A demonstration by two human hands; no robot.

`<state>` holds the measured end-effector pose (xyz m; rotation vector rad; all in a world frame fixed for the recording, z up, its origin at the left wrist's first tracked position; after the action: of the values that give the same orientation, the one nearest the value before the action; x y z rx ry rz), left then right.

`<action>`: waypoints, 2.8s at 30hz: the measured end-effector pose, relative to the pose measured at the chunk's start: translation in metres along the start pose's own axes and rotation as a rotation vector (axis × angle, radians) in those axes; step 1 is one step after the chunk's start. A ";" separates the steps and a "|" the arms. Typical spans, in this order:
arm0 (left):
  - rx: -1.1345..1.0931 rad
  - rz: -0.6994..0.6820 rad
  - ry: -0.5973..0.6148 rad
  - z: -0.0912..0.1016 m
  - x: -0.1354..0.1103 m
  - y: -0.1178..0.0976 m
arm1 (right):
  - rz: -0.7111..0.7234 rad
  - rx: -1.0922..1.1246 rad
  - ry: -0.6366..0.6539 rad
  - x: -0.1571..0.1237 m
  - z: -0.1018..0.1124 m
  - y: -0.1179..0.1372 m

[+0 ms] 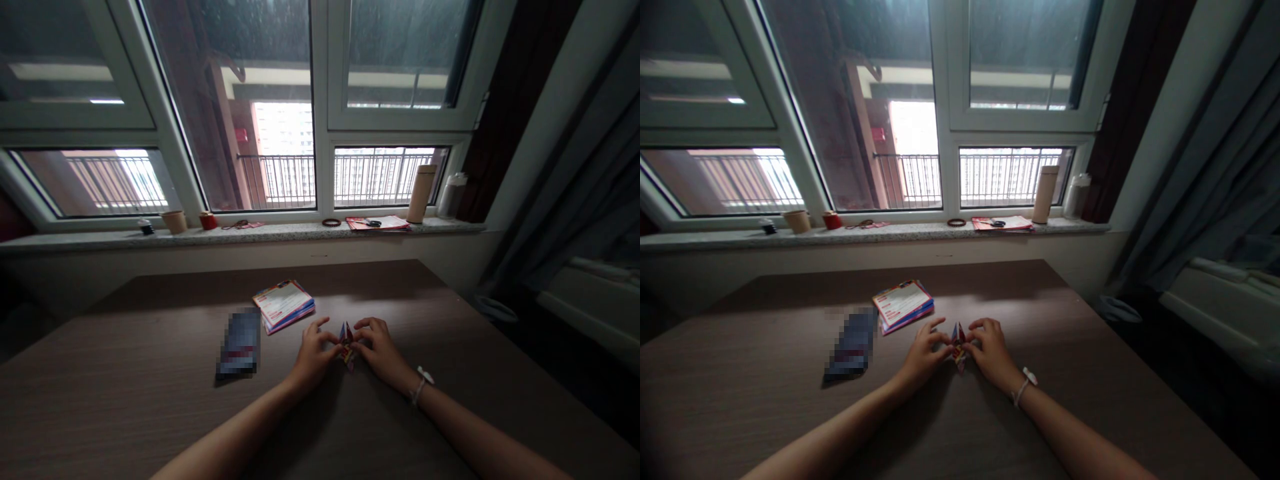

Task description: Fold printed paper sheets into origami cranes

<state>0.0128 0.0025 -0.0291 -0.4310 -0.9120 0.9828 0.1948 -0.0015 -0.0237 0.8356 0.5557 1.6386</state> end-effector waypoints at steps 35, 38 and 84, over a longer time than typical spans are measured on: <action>-0.055 -0.024 -0.041 0.003 0.000 -0.005 | -0.082 0.076 -0.075 0.019 0.008 -0.025; -0.057 -0.034 -0.036 0.004 -0.001 -0.004 | -0.067 0.091 -0.074 0.018 0.010 -0.022; -0.094 -0.023 -0.030 0.003 0.000 -0.006 | -0.042 0.327 0.129 0.010 0.001 -0.001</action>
<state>0.0133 -0.0012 -0.0228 -0.4848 -0.9909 0.9304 0.1954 0.0082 -0.0215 0.9518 0.9439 1.5936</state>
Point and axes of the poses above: each hand's wrist, its own x-axis towards the middle knuckle, its own z-axis out of the back of the hand, y = z × x, the point moved 2 cm from there along x, towards the middle knuckle, and after that the axes turned 12 degrees about -z, right-handed, at the moved point
